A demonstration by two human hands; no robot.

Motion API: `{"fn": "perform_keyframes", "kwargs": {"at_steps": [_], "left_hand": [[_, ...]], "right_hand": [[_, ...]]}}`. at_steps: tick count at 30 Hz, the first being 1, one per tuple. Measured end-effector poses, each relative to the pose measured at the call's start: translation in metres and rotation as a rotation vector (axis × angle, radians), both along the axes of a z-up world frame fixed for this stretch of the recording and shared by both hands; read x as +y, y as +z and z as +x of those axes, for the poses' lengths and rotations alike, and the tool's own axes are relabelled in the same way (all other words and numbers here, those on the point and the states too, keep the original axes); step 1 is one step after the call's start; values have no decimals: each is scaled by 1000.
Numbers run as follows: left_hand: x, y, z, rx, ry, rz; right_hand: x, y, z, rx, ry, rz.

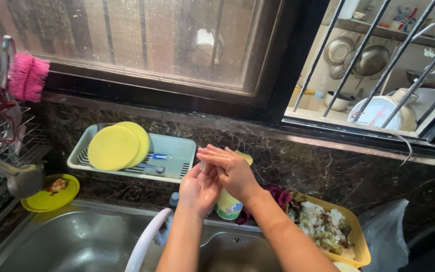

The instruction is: Washing a cleaning cloth in a kitchen sink and using it to wipe down a dining table.

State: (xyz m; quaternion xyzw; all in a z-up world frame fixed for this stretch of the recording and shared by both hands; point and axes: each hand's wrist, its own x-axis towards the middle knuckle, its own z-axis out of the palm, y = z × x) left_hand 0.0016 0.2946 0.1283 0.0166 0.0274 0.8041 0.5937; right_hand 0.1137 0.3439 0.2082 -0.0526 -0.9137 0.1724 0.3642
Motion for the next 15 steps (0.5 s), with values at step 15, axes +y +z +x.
{"fn": "perform_keyframes", "kwargs": {"at_steps": [15], "left_hand": [[8, -5, -9, -84, -24, 81]], "right_hand": [[1, -8, -3, -37, -67, -20]]}}
